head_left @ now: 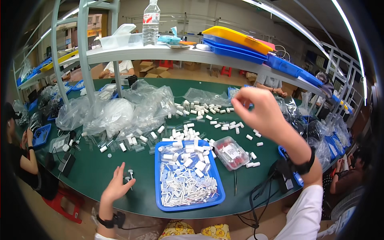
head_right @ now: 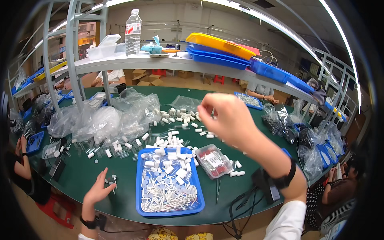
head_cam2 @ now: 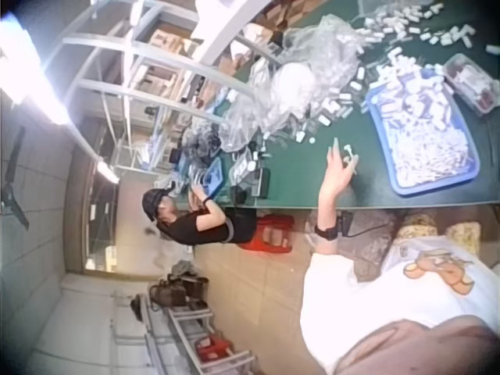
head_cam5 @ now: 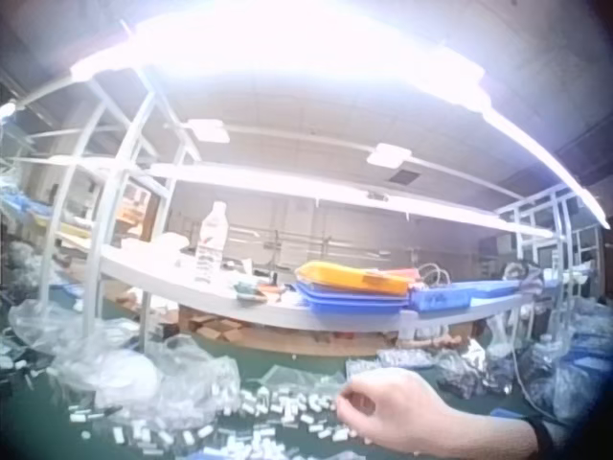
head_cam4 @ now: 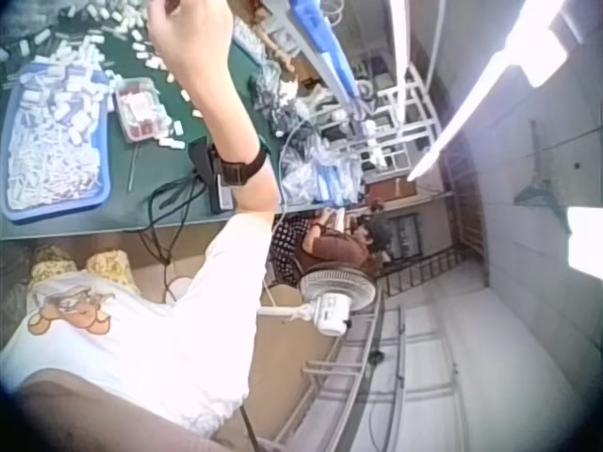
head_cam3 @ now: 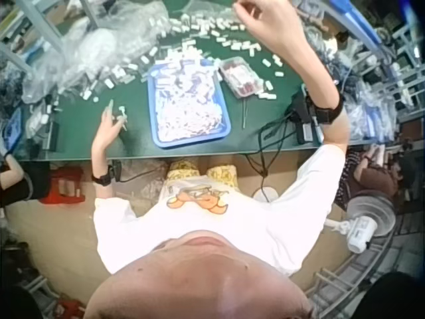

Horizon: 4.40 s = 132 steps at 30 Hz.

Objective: The recorder is assembling small plastic components, likely for a medical or laboratory device, by inserting a thin rod into a white plastic housing.

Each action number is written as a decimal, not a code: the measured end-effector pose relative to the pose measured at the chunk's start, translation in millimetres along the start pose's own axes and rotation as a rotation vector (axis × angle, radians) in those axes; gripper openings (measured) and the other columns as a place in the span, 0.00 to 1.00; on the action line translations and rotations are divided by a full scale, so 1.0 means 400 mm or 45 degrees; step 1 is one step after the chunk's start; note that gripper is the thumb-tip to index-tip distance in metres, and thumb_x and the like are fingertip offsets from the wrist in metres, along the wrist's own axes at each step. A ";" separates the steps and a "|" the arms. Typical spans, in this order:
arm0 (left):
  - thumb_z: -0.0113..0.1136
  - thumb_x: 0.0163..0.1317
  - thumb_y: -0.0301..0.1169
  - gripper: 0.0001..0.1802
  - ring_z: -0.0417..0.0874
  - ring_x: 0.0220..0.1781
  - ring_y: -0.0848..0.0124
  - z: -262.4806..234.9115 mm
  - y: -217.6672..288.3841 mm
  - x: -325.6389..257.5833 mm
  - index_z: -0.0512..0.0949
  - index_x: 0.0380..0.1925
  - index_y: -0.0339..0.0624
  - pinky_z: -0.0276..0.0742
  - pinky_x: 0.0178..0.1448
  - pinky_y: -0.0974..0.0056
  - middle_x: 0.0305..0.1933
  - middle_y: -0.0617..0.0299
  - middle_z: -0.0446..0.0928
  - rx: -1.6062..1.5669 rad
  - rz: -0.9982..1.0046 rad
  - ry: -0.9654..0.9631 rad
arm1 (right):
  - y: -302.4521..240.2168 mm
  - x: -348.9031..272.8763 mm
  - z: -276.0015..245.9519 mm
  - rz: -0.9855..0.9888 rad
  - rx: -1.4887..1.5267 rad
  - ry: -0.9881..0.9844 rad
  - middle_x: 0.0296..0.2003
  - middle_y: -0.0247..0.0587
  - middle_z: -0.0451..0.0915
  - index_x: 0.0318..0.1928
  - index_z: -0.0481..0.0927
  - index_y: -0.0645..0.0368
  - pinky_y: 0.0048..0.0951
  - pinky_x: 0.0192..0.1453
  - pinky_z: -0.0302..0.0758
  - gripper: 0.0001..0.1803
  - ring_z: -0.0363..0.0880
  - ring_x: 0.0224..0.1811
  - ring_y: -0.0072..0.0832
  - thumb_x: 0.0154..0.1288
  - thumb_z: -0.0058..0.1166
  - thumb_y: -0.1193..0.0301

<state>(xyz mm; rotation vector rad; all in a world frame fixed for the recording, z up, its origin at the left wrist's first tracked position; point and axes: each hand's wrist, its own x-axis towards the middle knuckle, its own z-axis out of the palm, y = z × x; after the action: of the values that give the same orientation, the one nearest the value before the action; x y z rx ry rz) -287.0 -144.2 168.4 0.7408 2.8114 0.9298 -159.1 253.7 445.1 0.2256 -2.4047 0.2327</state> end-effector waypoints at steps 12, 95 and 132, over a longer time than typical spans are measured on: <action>0.59 0.61 0.41 0.20 0.78 0.48 0.60 -0.297 0.563 0.375 0.76 0.48 0.40 0.75 0.52 0.58 0.46 0.51 0.76 0.133 0.877 0.020 | 0.454 0.394 0.027 -0.088 -0.751 0.222 0.36 0.49 0.79 0.31 0.80 0.64 0.41 0.49 0.76 0.07 0.79 0.43 0.44 0.55 0.54 0.73; 0.41 0.68 0.31 0.31 0.71 0.61 0.47 -0.644 0.721 0.414 0.45 0.55 0.09 0.79 0.64 0.61 0.57 0.30 0.58 -1.617 0.527 -0.373 | 0.447 0.453 -0.013 -0.300 -1.175 0.618 0.37 0.46 0.75 0.42 0.67 0.60 0.39 0.43 0.77 0.19 0.78 0.41 0.42 0.48 0.58 0.76; 0.39 0.67 0.45 0.21 0.78 0.41 0.70 -0.322 0.026 -0.380 0.75 0.44 0.40 0.75 0.46 0.65 0.40 0.61 0.78 -1.466 0.028 1.276 | 0.190 0.202 0.098 -0.392 -0.707 0.371 0.37 0.44 0.77 0.41 0.74 0.59 0.41 0.47 0.70 0.13 0.76 0.45 0.41 0.55 0.57 0.70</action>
<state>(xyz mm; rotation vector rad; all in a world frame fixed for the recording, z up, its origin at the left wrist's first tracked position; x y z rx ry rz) -178.8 -278.2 269.1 0.0871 1.9938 3.0819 -260.8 310.4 461.8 0.2752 -2.0173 -0.5044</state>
